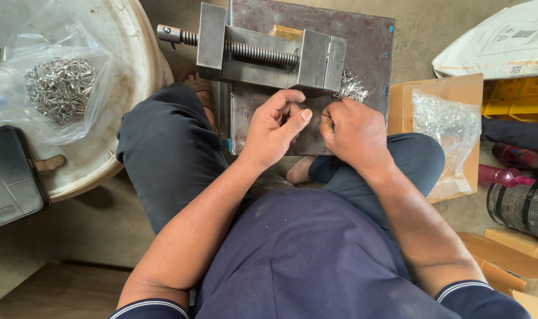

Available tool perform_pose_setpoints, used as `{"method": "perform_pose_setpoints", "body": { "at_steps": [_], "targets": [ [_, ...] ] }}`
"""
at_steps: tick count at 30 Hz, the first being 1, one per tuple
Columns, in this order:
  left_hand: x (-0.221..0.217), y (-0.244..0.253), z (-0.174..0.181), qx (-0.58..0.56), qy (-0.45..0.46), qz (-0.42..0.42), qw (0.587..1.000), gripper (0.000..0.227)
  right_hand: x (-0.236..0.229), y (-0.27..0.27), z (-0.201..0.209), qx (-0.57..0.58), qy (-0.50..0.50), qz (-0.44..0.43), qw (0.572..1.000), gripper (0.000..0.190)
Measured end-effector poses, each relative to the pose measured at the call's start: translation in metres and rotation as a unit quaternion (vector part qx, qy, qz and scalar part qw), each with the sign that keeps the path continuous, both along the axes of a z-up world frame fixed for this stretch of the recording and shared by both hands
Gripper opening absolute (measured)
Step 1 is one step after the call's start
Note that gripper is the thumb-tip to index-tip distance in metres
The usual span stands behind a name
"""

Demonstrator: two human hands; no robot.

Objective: The person sits on the floor and uses a bench vise to assemble small metal fasteners. They pick up individual pieces from a pile, place them into the vise jaws, and tighten the screw to secure them. The person also uses a small wooden block to tap the fasteners and occasionally transfers them into a plastic bag.

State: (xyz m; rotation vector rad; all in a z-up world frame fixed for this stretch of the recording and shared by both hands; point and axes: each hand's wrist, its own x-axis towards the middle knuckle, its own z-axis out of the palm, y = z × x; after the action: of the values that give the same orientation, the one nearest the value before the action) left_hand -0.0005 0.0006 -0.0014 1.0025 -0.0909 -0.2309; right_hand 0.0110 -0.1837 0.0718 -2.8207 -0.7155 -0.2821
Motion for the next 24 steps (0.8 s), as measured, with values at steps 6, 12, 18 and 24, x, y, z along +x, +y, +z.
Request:
{"method": "perform_pose_setpoints", "body": {
  "at_steps": [6, 12, 18, 24],
  "targets": [
    [0.0, 0.001, 0.008, 0.021, -0.064, 0.018, 0.998, 0.027, -0.006, -0.009, -0.015, 0.364, 0.232, -0.094, 0.897, 0.007],
    [-0.003, 0.006, 0.029, 0.26, -0.145, -0.066, 0.952, 0.02, -0.018, -0.014, -0.033, 0.681, 0.369, -0.101, 0.625, 0.009],
    [-0.003, 0.005, 0.028, 0.134, -0.139, -0.047, 0.98, 0.016, -0.021, -0.005, -0.04, 0.681, 0.368, -0.09, 0.627, 0.01],
    [-0.001, 0.007, 0.022, 0.259, -0.169, -0.052, 0.95, 0.016, -0.01, -0.013, -0.012, 0.478, 0.299, -0.037, 0.825, 0.017]
  ]
}}
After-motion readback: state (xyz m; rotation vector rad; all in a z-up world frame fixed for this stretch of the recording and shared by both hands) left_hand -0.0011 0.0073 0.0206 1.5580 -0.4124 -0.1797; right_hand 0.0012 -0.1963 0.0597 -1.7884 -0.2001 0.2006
